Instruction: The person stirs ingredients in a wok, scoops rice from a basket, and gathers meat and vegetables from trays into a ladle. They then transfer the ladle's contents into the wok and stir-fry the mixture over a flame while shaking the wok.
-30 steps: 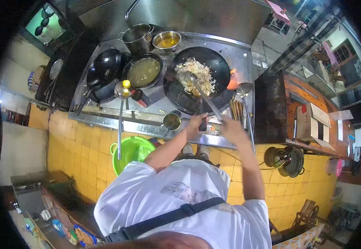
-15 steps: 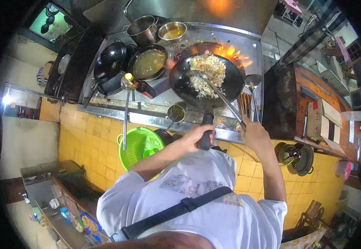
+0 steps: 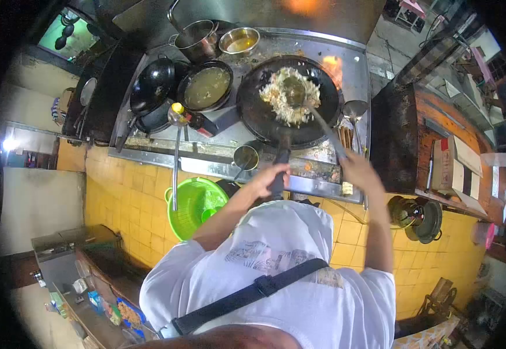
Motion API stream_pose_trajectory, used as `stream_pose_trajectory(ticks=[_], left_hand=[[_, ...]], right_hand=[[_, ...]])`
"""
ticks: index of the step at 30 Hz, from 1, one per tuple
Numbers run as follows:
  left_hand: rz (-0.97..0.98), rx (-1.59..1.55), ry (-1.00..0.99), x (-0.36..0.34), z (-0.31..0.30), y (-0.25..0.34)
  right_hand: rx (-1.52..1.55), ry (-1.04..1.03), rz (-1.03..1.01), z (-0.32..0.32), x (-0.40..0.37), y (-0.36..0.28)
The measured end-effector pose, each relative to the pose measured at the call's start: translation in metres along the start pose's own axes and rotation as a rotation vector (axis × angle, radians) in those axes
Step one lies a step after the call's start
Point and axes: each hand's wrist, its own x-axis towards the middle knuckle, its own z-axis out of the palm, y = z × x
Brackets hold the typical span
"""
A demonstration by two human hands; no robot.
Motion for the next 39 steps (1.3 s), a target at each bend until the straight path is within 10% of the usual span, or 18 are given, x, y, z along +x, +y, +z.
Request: stream_pose_trajectory(ticks=[5, 9, 11, 16, 20, 27, 39], left_hand=[[0.278, 0.385, 0.061, 0.059, -0.037, 0.024], [0.292, 0.381, 0.124, 0.072, -0.039, 0.02], [0.292, 0.514, 0.193, 0.089, -0.043, 0.022], [0.276, 0.069, 0.293, 0.061, 0.016, 0.016], [0.049, -0.293, -0.224, -0.055, 0.099, 0.046], [0.092, 0.179, 0.351, -0.008, 0.042, 0.015], [0.164, 0.16, 0.107, -0.032, 0.05, 0.003]], right_hand=[[-0.201, 0.107, -0.321, 0.053, 0.077, 0.038], [-0.277, -0.066, -0.068, -0.01, 0.073, 0.017], [-0.851, 0.473, -0.601, 0.057, 0.129, 0.063], [-0.268, -0.052, -0.143, 0.002, 0.04, -0.036], [-0.75, 0.193, -0.276, -0.041, -0.035, -0.047], [-0.596, 0.164, -0.359, -0.015, -0.054, -0.007], [-0.665, 0.283, -0.217, -0.002, -0.027, 0.032]])
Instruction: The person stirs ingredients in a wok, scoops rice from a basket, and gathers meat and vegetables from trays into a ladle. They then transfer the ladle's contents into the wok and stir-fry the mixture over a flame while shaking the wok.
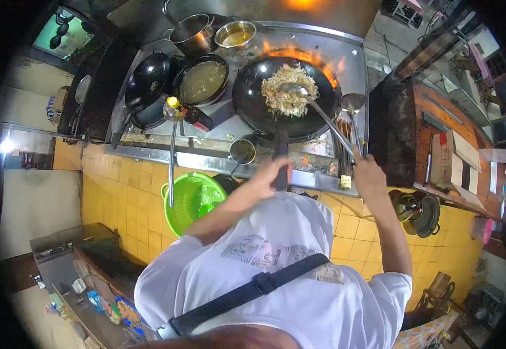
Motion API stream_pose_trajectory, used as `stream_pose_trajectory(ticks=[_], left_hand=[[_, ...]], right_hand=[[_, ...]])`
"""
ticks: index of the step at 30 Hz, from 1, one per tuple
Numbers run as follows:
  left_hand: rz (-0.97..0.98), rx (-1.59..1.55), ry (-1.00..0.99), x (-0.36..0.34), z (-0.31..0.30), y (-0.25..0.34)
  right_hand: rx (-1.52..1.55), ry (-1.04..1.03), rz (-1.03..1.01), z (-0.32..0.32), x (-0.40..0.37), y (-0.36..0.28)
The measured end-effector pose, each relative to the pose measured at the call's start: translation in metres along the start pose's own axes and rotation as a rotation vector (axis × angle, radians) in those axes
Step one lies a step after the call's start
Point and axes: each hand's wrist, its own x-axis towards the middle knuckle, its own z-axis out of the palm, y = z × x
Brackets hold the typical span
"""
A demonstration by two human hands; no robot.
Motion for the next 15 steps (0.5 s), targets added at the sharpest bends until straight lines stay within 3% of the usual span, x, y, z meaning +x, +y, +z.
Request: stream_pose_trajectory(ticks=[2, 4, 5, 6, 8, 10, 12, 15], left_hand=[[-0.281, -0.119, 0.012, -0.035, 0.02, 0.009], [-0.29, -0.124, 0.001, -0.018, 0.008, 0.001], [-0.166, -0.076, -0.025, -0.005, -0.002, -0.001], [-0.031, -0.025, -0.05, 0.018, -0.014, 0.001], [0.184, 0.092, -0.007, 0.082, -0.066, -0.022], [0.149, 0.219, 0.058, 0.087, -0.073, -0.009], [0.166, 0.271, 0.059, 0.115, -0.081, -0.016], [0.234, 0.209, 0.023, 0.131, -0.086, -0.029]], right_hand=[[0.08, 0.011, -0.084, -0.024, 0.013, 0.012], [0.643, -0.416, 0.322, -0.077, 0.02, -0.007], [0.659, -0.393, 0.33, -0.061, 0.025, -0.013], [0.556, -0.179, 0.116, -0.002, 0.041, -0.006], [0.353, -0.104, 0.052, 0.091, 0.075, -0.028], [0.43, -0.237, 0.043, 0.044, 0.084, -0.026], [0.45, -0.539, 0.219, -0.041, 0.097, -0.02], [0.424, -0.39, 0.145, -0.025, 0.109, -0.022]])
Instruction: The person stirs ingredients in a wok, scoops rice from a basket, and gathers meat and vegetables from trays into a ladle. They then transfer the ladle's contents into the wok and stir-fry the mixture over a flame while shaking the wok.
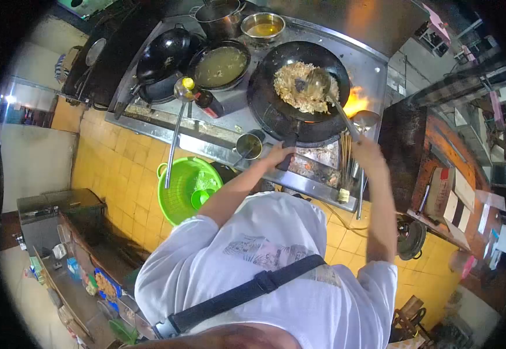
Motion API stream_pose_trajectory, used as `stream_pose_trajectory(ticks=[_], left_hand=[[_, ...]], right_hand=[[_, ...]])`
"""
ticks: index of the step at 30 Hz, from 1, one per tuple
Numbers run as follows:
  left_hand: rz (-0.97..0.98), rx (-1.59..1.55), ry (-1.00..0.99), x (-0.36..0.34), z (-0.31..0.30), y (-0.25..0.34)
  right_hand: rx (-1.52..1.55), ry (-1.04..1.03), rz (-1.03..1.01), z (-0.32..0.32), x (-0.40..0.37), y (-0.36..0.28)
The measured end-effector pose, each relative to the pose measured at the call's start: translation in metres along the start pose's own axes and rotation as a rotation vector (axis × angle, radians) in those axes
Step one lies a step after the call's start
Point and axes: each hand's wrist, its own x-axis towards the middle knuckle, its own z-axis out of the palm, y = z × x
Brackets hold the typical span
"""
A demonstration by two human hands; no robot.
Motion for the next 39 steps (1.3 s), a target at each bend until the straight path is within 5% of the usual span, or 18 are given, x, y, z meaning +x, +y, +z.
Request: stream_pose_trajectory(ticks=[2, 3, 5, 8, 11, 13, 15, 17, 21, 24, 25, 27, 29, 31, 35, 39], left_hand=[[0.018, 0.063, 0.006, 0.008, 0.0, -0.001], [0.019, 0.05, 0.009, 0.006, 0.003, 0.001], [-0.095, 0.036, 0.011, -0.002, 0.005, 0.012], [-0.015, 0.028, 0.016, 0.002, 0.003, 0.007], [-0.098, 0.06, 0.103, -0.003, 0.012, 0.02], [-0.096, 0.078, -0.008, 0.004, 0.02, 0.015], [-0.255, -0.178, 0.357, -0.022, 0.067, 0.039], [-0.176, -0.567, 0.068, -0.081, 0.112, 0.097], [-0.481, -0.736, -0.161, -0.111, 0.104, 0.141], [-0.363, -0.421, -0.133, -0.071, 0.046, 0.086], [-0.312, -0.328, 0.018, -0.059, 0.039, 0.046], [-0.32, 0.066, 0.23, -0.101, 0.083, 0.078], [-0.407, -0.378, 0.0, -0.149, 0.112, 0.095], [-0.555, -0.432, -0.02, -0.162, 0.118, 0.121], [-0.259, -0.265, -0.047, -0.072, 0.047, 0.08], [-0.28, -0.24, -0.003, -0.135, 0.086, 0.087]], right_hand=[[-0.306, 0.447, -0.104, 0.082, 0.06, 0.021], [-0.429, 0.651, -0.36, 0.113, 0.088, 0.037], [-0.098, 0.191, -0.26, 0.074, 0.057, 0.018], [-0.108, -0.117, -0.141, -0.013, 0.018, 0.007], [-0.25, 0.285, -0.082, 0.035, 0.043, 0.018], [-0.297, 0.241, -0.114, 0.066, 0.043, 0.006], [-0.214, 0.155, -0.224, 0.052, 0.013, 0.003], [-0.179, 0.089, -0.273, 0.007, -0.046, -0.012], [-0.508, 0.216, -0.309, -0.006, -0.101, -0.005], [-0.409, 0.196, -0.282, 0.005, -0.117, -0.01], [-0.411, 0.2, -0.274, 0.006, -0.118, -0.006], [-0.371, 0.233, -0.302, 0.014, -0.122, -0.001], [-0.377, 0.227, -0.215, 0.025, -0.126, 0.0], [-0.324, 0.27, -0.249, 0.034, -0.12, 0.007], [-0.307, 0.216, -0.187, 0.057, -0.104, 0.028], [-0.531, 0.435, -0.088, 0.049, -0.085, 0.031]])
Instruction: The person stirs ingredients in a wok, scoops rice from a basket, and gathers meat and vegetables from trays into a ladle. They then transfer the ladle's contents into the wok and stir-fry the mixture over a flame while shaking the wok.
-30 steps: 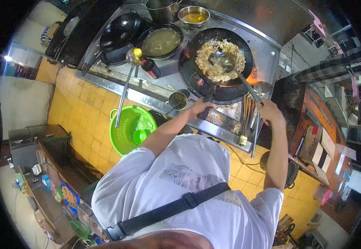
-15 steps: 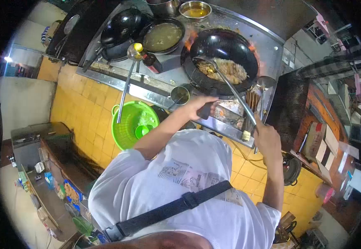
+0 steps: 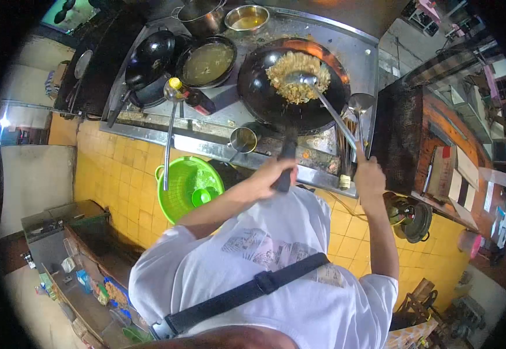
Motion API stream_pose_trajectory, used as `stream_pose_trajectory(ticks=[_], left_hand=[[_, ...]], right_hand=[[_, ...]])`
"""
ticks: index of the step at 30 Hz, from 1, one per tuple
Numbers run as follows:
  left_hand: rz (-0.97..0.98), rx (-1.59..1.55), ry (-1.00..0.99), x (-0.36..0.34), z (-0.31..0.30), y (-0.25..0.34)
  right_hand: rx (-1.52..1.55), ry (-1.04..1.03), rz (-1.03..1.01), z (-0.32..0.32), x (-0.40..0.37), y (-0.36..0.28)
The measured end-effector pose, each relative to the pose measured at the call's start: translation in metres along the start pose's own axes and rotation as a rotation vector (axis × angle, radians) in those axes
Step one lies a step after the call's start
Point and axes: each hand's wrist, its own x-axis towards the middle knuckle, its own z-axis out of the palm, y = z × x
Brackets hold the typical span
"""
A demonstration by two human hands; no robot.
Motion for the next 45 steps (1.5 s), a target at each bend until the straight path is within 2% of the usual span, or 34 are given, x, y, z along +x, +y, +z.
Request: stream_pose_trajectory(ticks=[2, 3, 4, 6, 7, 8, 9, 10, 12, 14, 16, 17, 18, 20, 21, 22, 24, 25, 26, 27, 28, 29, 30, 31, 33, 34, 36, 38, 39, 40, 42, 43, 44, 45], left_hand=[[-0.227, -0.065, 0.01, -0.017, 0.002, -0.006], [-0.139, -0.02, -0.008, -0.013, -0.001, -0.006], [-0.135, -0.032, -0.001, 0.0, -0.01, -0.008], [0.126, 0.071, -0.014, 0.054, -0.042, -0.012], [0.23, 0.083, -0.043, 0.097, -0.072, -0.027], [0.333, 0.097, -0.071, 0.129, -0.093, -0.038], [0.339, 0.092, -0.07, 0.133, -0.092, -0.032], [0.334, 0.142, -0.019, 0.134, -0.089, -0.024], [0.342, 0.174, 0.038, 0.134, -0.087, -0.02], [0.377, 0.29, -0.006, 0.14, -0.093, -0.024], [0.406, 0.328, 0.081, 0.137, -0.103, -0.028], [0.609, 0.555, 0.218, 0.125, -0.114, -0.034], [0.801, 0.787, 0.359, 0.109, -0.126, -0.043], [0.696, 0.502, 0.108, 0.044, -0.144, -0.045], [0.601, 0.595, 0.246, 0.032, -0.174, -0.069], [0.494, 0.685, 0.382, 0.021, -0.203, -0.097], [0.434, 0.768, 0.732, -0.02, -0.226, -0.135], [0.283, 0.612, 0.82, -0.035, -0.247, -0.159], [0.134, 0.456, 0.898, -0.044, -0.266, -0.183], [0.034, 0.166, 1.082, -0.051, -0.273, -0.203], [-0.069, -0.13, 1.248, -0.058, -0.278, -0.219], [-0.064, -0.143, 1.251, -0.062, -0.286, -0.229], [0.023, -0.343, 1.322, -0.067, -0.294, -0.241], [0.105, -0.542, 1.386, -0.071, -0.295, -0.249], [0.039, -0.636, 1.446, -0.064, -0.302, -0.257], [-0.015, -0.725, 1.499, -0.059, -0.302, -0.255], [-0.057, -0.628, 1.566, -0.065, -0.283, -0.239], [-0.141, -0.412, 1.689, -0.074, -0.263, -0.221], [-0.24, -0.334, 1.928, -0.061, -0.273, -0.234], [-0.238, -0.326, 1.925, -0.056, -0.279, -0.242], [-0.329, -0.311, 2.023, -0.051, -0.293, -0.248], [-0.316, -0.305, 2.02, -0.051, -0.303, -0.25], [0.086, -0.521, 1.796, -0.056, -0.311, -0.257], [0.458, -0.716, 1.52, -0.06, -0.316, -0.263]], right_hand=[[0.096, 0.07, 0.027, -0.031, -0.004, 0.012], [0.211, 0.118, 0.0, -0.036, -0.009, 0.024], [0.209, 0.113, -0.012, -0.038, -0.015, 0.023], [0.369, 0.188, 0.062, -0.042, -0.023, 0.015], [0.443, 0.111, 0.138, -0.039, -0.019, 0.001], [0.372, 0.147, 0.138, -0.027, -0.012, -0.015], [0.257, 0.204, 0.121, 0.017, 0.001, -0.016], [0.304, 0.155, 0.134, 0.036, 0.012, -0.03], [0.172, 0.077, 0.139, 0.085, 0.039, -0.045], [0.152, -0.019, 0.059, 0.085, 0.054, -0.045], [0.196, -0.019, 0.035, 0.053, 0.056, -0.035], [0.246, -0.034, 0.033, 0.037, 0.049, -0.032], [0.233, -0.043, 0.017, 0.048, 0.043, -0.028], [0.292, 0.144, 0.097, 0.081, 0.041, -0.023], [0.45, 0.187, 0.092, 0.086, 0.038, -0.035], [0.5, 0.087, 0.192, 0.079, 0.035, -0.053], [0.472, 0.275, -0.135, 0.123, 0.047, -0.049], [0.462, 0.264, -0.157, 0.109, 0.051, -0.046], [0.865, -0.094, 0.015, 0.078, 0.055, -0.049], [1.243, -0.475, 0.211, 0.053, 0.056, -0.051], [1.117, -0.378, 0.015, 0.041, 0.051, -0.042], [1.043, -0.3, -0.015, 0.04, 0.043, -0.035], [0.967, -0.223, -0.044, 0.039, 0.037, -0.03], [0.96, -0.232, -0.05, 0.033, 0.034, -0.03], [1.164, -0.495, 0.226, 0.02, 0.027, -0.03], [1.159, -0.495, 0.224, 0.022, 0.034, -0.028], [1.068, -0.572, 0.247, 0.032, 0.064, -0.027], [1.013, -0.515, 0.206, 0.047, 0.084, -0.046], [0.891, -0.375, 0.091, 0.074, 0.091, -0.047], [0.767, -0.234, -0.015, 0.101, 0.095, -0.045], [0.647, -0.081, -0.112, 0.09, 0.096, -0.029], [0.783, -0.377, 0.079, 0.043, 0.092, -0.01], [0.9, -0.682, 0.276, 0.007, 0.088, 0.002], [0.896, -0.679, 0.276, -0.011, 0.09, 0.007]])
